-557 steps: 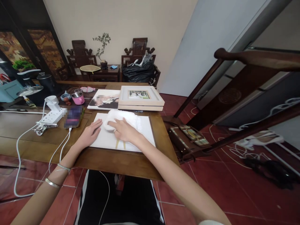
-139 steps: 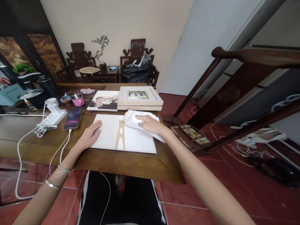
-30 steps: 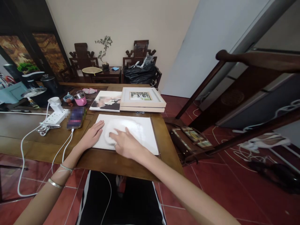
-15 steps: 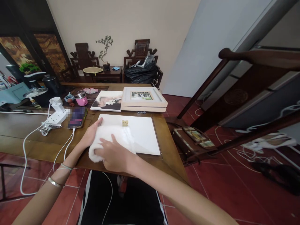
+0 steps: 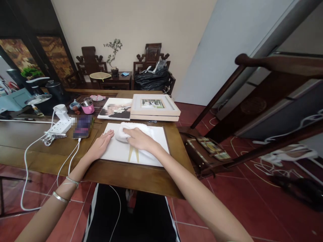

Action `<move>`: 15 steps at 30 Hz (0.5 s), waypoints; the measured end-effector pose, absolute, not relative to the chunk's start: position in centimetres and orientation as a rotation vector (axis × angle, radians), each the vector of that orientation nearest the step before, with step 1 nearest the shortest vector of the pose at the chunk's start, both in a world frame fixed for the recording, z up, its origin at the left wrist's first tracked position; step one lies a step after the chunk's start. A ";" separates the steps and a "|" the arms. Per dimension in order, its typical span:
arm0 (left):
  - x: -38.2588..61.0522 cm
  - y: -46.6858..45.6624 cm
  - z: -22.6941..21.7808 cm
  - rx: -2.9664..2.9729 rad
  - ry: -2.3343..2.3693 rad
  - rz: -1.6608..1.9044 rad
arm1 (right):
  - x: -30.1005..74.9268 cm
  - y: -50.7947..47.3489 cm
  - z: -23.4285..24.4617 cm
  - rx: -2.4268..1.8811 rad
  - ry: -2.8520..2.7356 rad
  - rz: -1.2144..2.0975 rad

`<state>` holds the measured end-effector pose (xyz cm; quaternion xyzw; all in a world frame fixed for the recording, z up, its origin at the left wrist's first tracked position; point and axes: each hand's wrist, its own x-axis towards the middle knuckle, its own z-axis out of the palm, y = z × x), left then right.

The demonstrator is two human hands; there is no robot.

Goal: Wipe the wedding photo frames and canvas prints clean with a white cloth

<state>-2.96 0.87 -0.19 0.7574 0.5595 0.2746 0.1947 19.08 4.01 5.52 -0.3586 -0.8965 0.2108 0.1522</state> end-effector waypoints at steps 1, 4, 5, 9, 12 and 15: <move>-3.0 0.9 -0.2 2.130 1.569 0.766 | 18.5 5.0 5.6 -1.020 -2.541 0.611; -3.1 1.0 -0.3 2.161 1.565 0.762 | 16.1 7.5 6.0 -1.022 -2.484 0.610; -3.1 1.1 -0.4 2.171 1.566 0.763 | 15.2 8.2 6.1 -1.019 -2.472 0.614; -3.3 1.3 -0.7 2.205 1.565 0.762 | 11.9 9.8 6.4 -1.003 -2.487 0.622; -3.4 1.2 -0.6 2.234 1.551 0.764 | 10.9 10.2 6.5 -0.999 -2.555 0.611; -3.5 1.1 -0.5 2.252 1.549 0.763 | 12.5 10.3 6.7 -1.025 -2.594 0.591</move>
